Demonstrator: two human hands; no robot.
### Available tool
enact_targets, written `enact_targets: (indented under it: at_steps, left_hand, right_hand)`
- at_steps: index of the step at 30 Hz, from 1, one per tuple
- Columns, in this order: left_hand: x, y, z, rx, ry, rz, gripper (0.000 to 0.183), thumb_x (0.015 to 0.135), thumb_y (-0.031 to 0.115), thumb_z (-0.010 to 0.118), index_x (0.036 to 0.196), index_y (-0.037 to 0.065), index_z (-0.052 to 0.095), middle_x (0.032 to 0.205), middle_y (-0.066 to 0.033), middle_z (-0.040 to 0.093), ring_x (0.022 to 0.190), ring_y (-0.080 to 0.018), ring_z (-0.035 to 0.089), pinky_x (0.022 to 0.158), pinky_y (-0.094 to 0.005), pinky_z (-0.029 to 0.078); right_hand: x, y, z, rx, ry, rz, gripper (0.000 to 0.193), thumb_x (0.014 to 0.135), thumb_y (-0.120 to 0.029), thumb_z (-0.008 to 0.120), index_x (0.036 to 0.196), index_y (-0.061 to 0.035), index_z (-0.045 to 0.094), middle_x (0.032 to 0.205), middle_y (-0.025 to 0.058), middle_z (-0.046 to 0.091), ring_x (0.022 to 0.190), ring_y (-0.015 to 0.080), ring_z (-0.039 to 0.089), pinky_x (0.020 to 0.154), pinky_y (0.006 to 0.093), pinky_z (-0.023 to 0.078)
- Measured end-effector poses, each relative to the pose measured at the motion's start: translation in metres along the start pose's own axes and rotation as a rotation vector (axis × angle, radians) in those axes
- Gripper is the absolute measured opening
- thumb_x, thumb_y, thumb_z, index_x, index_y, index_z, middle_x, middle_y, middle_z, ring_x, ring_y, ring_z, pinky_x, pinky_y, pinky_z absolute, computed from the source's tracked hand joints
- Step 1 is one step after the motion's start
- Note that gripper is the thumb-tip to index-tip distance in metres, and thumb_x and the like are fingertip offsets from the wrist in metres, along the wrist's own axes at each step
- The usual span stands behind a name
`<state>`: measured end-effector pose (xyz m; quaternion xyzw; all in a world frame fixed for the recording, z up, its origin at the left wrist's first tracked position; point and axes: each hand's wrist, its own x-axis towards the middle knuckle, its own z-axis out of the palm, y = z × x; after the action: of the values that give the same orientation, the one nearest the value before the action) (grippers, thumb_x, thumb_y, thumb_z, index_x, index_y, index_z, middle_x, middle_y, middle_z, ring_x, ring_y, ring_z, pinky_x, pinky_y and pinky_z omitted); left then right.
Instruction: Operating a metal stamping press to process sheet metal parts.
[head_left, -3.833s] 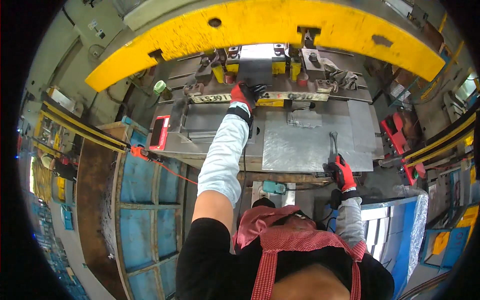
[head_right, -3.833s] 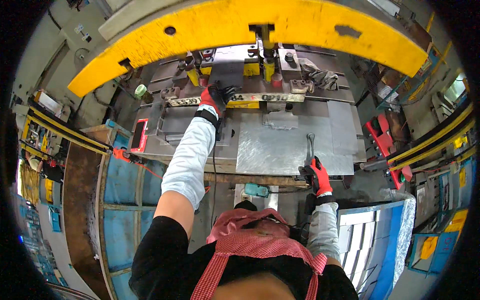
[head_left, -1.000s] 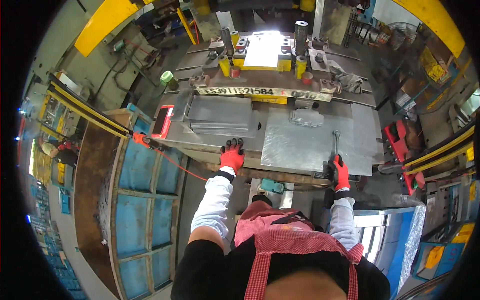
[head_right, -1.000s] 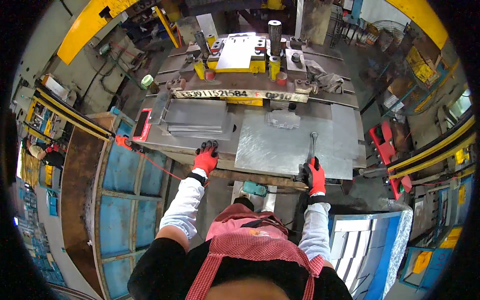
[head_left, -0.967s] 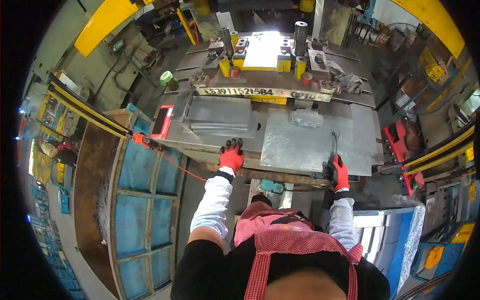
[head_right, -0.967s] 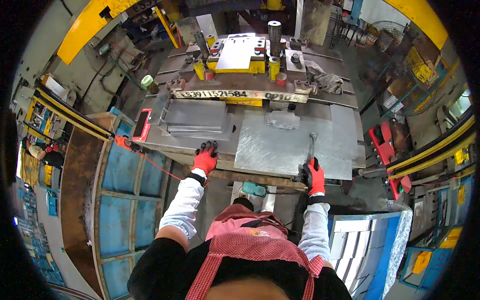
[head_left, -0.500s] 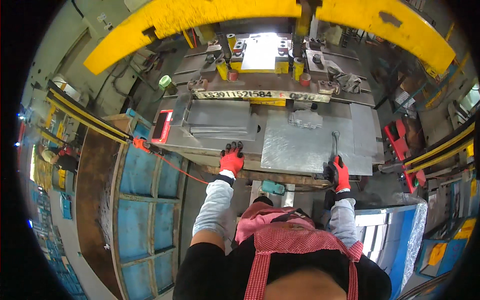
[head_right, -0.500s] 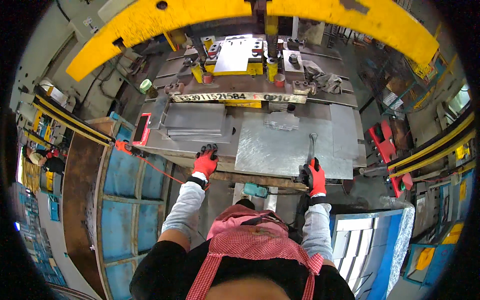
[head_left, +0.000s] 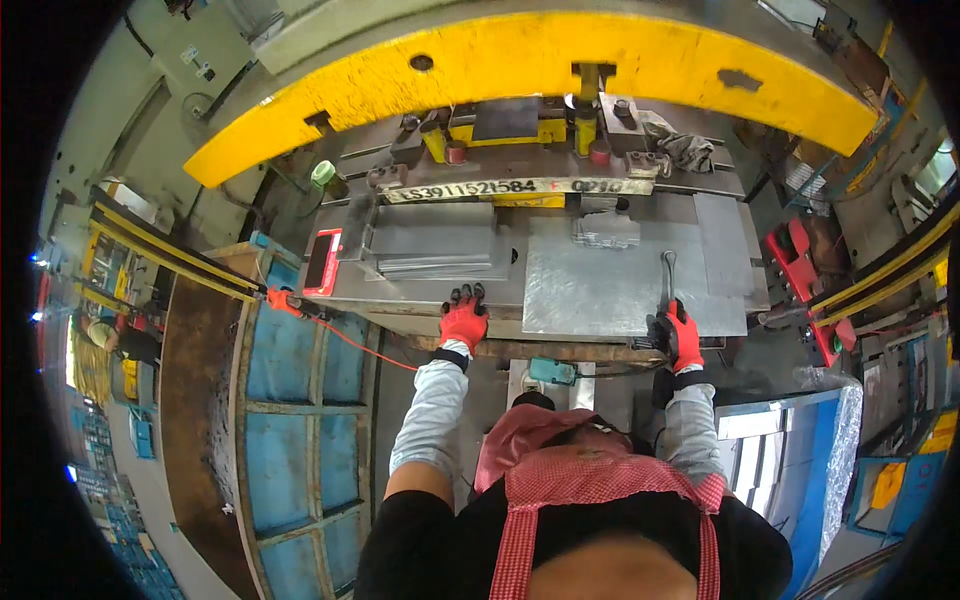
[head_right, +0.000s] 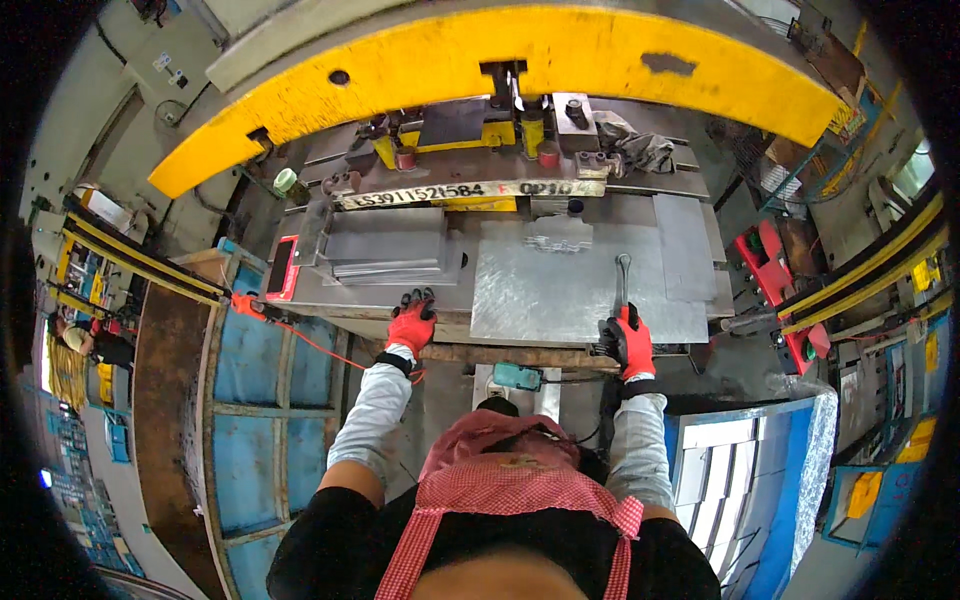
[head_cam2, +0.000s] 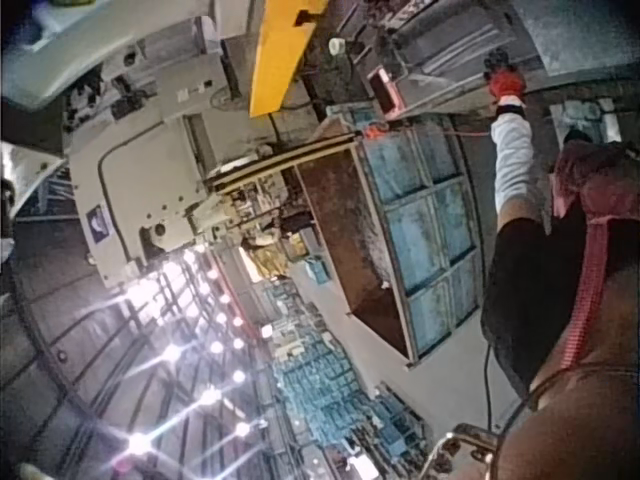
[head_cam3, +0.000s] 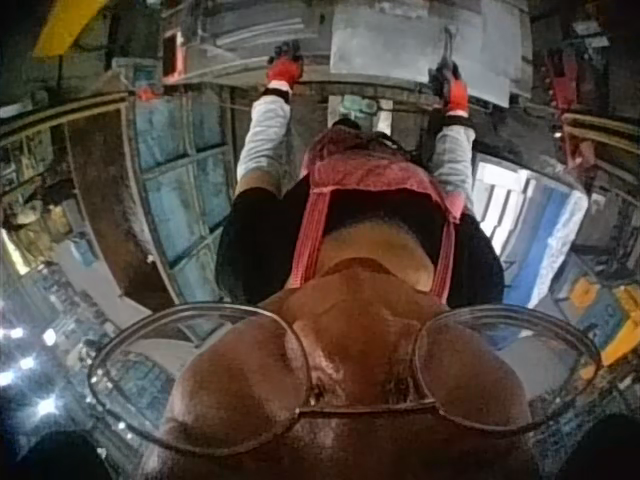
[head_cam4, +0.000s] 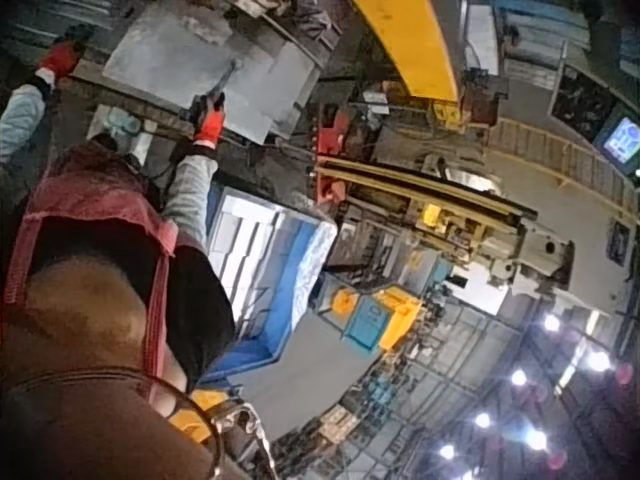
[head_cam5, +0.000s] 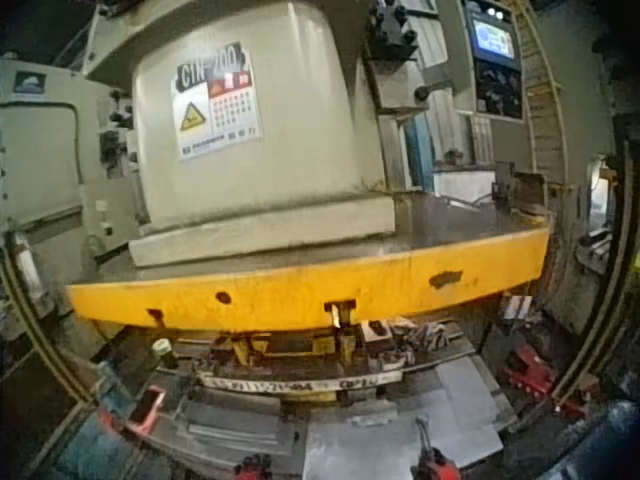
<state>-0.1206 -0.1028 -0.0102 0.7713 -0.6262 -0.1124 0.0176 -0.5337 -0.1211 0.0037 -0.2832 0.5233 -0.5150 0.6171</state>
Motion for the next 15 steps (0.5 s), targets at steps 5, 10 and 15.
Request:
enact_targets:
  at_steps: [5,10,15]
  left_hand:
    - [-0.002,-0.001,0.005,-0.038,0.024,0.021,0.053,0.079,0.04,0.046,0.126,0.016,0.039,0.134,-0.0094,0.032,0.127,-0.0284,0.022,0.102,-0.045,0.02]
    - [-0.006,0.005,-0.008,-0.09,-0.093,-0.041,0.055,0.079,0.041,0.046,0.129,0.02,0.034,0.137,-0.0077,0.027,0.129,-0.0298,0.018,0.103,-0.0471,0.015]
    - [-0.007,-0.004,-0.014,-0.113,-0.028,0.086,0.053,0.079,0.043,0.045,0.126,0.018,0.038,0.134,-0.0088,0.032,0.124,-0.0301,0.028,0.099,-0.0452,0.026]
  right_hand:
    - [0.001,0.002,-0.004,-0.174,0.07,-0.008,0.014,0.075,-0.015,0.06,0.084,-0.0053,0.054,0.062,0.0017,0.054,0.047,0.0108,0.049,0.042,0.0249,0.039]
    - [-0.003,-0.001,0.006,-0.004,0.202,-0.064,0.033,0.076,-0.016,0.059,0.106,-0.0054,0.052,0.067,0.0025,0.056,0.047,0.0094,0.048,0.042,0.0228,0.038]
    - [-0.03,-0.077,0.075,-0.147,-0.002,-0.188,0.049,0.081,-0.018,0.054,0.127,-0.0096,0.038,0.07,0.0035,0.055,0.044,0.0053,0.039,0.04,0.0204,0.033]
